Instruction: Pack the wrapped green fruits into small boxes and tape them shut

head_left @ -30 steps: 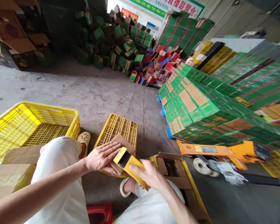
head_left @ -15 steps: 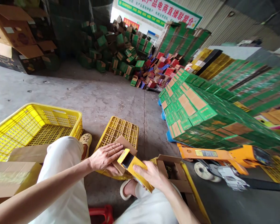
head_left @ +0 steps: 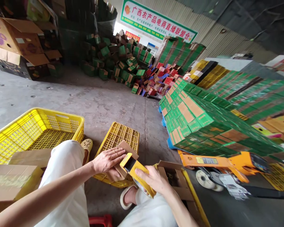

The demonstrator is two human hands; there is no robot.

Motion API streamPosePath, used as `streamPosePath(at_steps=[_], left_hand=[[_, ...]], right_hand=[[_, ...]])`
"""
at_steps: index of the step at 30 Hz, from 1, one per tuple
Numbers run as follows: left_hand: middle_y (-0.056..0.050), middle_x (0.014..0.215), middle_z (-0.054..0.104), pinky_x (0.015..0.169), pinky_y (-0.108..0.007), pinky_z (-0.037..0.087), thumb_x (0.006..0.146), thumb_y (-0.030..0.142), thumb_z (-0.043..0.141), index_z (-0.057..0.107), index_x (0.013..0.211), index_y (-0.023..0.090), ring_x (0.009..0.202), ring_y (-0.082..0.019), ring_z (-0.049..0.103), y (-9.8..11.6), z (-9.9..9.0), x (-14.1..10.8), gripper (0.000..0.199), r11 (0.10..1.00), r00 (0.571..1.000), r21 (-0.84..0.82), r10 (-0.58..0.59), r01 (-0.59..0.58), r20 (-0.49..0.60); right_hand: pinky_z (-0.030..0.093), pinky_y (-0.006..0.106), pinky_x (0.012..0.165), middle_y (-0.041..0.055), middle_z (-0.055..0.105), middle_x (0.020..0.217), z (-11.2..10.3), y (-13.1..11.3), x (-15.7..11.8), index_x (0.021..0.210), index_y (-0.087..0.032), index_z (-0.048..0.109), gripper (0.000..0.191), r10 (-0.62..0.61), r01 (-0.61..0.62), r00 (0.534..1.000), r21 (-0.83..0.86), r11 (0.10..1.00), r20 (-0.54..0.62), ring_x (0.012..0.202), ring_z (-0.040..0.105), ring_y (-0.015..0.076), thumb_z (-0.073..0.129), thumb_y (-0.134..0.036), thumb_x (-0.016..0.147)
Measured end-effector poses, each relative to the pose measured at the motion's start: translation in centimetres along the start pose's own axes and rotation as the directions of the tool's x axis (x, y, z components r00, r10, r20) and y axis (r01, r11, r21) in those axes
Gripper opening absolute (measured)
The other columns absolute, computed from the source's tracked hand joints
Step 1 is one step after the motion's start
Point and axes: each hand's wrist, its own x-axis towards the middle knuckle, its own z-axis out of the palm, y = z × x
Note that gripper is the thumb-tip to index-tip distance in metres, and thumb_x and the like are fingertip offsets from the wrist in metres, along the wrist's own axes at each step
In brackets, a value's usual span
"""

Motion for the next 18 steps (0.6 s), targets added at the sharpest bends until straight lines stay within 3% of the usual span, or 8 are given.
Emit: streamPosePath(at_steps=[4,7,11,18], left_hand=[[-0.022,0.165,0.056,0.13,-0.052,0.045,0.097,0.085,0.052,0.043,0.169,0.015,0.155,-0.036,0.053,-0.2,0.2,-0.1,0.101,0.999,0.999,0.001,-0.033,0.034,-0.036],[-0.022,0.165,0.056,0.13,-0.052,0.045,0.098,0.084,0.053,0.046,0.167,0.014,0.156,-0.036,0.052,-0.1,0.2,-0.2,0.098,0.999,0.999,0.02,-0.035,0.035,-0.027],[-0.021,0.168,0.052,0.129,-0.053,0.045,0.098,0.081,0.058,0.048,0.167,0.018,0.157,-0.037,0.05,0.3,-0.5,-0.5,0.094,0.999,1.0,0.053,-0.007,0.008,-0.01],[-0.029,0.166,0.051,0.129,-0.057,0.043,0.091,0.084,0.066,0.056,0.157,0.006,0.157,-0.043,0.048,3.2,-0.8,2.0,0.103,0.996,0.999,0.094,-0.014,0.009,0.047]], right_hand=[[0.051,0.023,0.046,0.0034,0.07,0.06,-0.4,0.7,-0.9,0.085,-0.021,0.063,0.055,0.018,-0.019,0.999,-0.044,0.999,-0.039,0.055,0.074,0.0215,0.074,-0.075,0.085],[0.05,0.022,0.048,0.004,0.073,0.064,-0.7,0.9,-1.6,0.086,-0.021,0.061,0.058,0.022,-0.026,0.997,-0.053,0.998,-0.075,0.057,0.075,0.0212,0.075,-0.077,0.084],[0.05,0.022,0.047,0.0033,0.072,0.063,-0.8,0.8,-1.8,0.087,-0.021,0.063,0.063,0.021,-0.022,0.999,-0.031,0.999,-0.04,0.056,0.074,0.0202,0.076,-0.082,0.082],[0.051,0.024,0.047,0.0036,0.07,0.062,-1.4,1.9,-1.6,0.084,-0.02,0.061,0.065,0.011,-0.012,0.999,-0.026,1.0,-0.052,0.054,0.071,0.0197,0.075,-0.084,0.079]])
